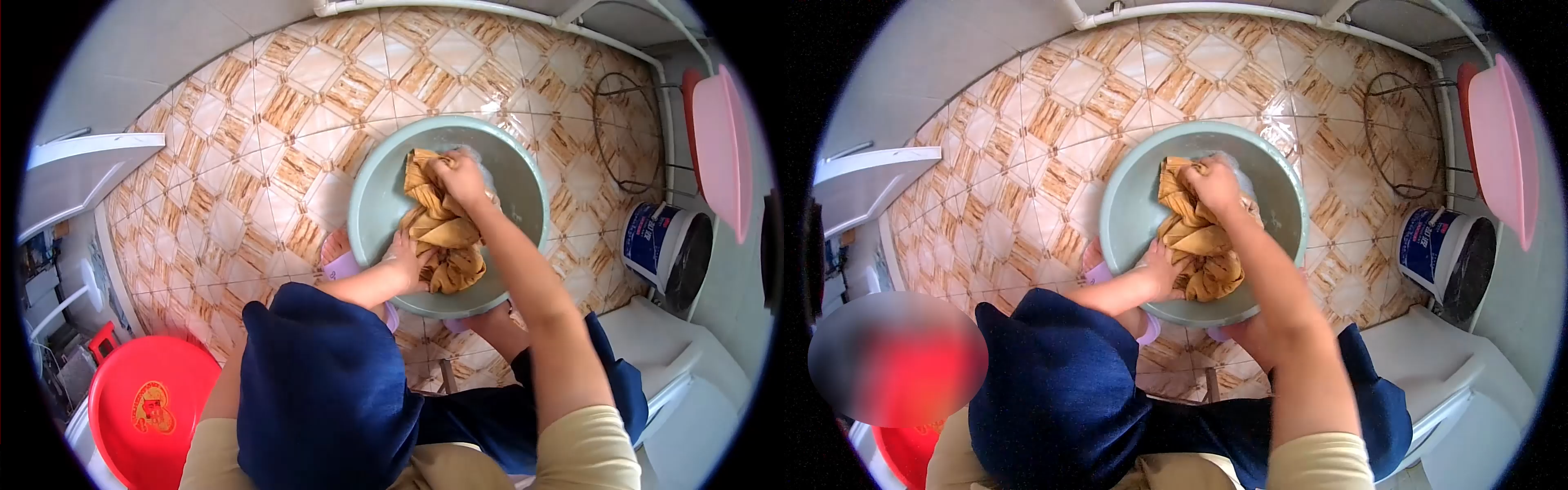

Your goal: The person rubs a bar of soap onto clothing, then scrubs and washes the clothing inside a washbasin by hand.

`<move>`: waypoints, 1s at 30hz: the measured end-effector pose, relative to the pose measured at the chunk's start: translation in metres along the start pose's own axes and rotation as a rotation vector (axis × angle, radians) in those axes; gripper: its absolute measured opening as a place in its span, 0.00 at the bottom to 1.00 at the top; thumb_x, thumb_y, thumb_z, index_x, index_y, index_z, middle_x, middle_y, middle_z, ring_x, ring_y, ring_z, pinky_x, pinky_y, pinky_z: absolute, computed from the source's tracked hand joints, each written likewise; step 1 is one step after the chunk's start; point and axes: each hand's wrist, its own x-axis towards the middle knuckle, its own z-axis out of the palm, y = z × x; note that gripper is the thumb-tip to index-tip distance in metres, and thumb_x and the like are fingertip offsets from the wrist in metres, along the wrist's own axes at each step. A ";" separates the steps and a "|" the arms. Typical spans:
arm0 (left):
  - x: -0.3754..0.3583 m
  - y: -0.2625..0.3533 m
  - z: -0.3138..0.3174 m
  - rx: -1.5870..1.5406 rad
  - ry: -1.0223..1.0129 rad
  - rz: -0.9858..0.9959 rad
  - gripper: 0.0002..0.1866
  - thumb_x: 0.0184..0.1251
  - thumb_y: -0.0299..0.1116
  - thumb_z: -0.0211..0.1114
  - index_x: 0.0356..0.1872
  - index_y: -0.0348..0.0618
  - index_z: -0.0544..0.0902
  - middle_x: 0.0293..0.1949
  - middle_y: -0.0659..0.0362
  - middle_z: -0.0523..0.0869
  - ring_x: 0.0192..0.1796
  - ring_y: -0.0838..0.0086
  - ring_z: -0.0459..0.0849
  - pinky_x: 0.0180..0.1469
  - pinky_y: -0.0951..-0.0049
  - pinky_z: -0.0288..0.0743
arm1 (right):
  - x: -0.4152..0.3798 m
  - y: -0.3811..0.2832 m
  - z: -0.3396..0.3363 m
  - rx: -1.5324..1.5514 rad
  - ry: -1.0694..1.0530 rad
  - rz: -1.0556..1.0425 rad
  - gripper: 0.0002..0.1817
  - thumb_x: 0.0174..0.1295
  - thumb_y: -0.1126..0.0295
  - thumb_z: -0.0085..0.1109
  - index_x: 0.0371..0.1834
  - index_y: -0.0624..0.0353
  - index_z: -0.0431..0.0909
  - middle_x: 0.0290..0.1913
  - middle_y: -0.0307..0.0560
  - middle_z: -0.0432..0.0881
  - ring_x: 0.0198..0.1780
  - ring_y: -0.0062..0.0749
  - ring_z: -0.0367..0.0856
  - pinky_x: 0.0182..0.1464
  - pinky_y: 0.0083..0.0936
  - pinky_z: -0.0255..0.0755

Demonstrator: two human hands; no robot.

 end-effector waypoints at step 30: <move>0.002 -0.009 0.001 0.002 0.092 0.041 0.42 0.60 0.62 0.55 0.72 0.54 0.58 0.72 0.36 0.49 0.75 0.43 0.38 0.72 0.46 0.41 | 0.005 0.007 0.006 -0.418 -0.084 0.047 0.18 0.55 0.59 0.55 0.46 0.55 0.74 0.46 0.53 0.80 0.46 0.44 0.81 0.44 0.46 0.76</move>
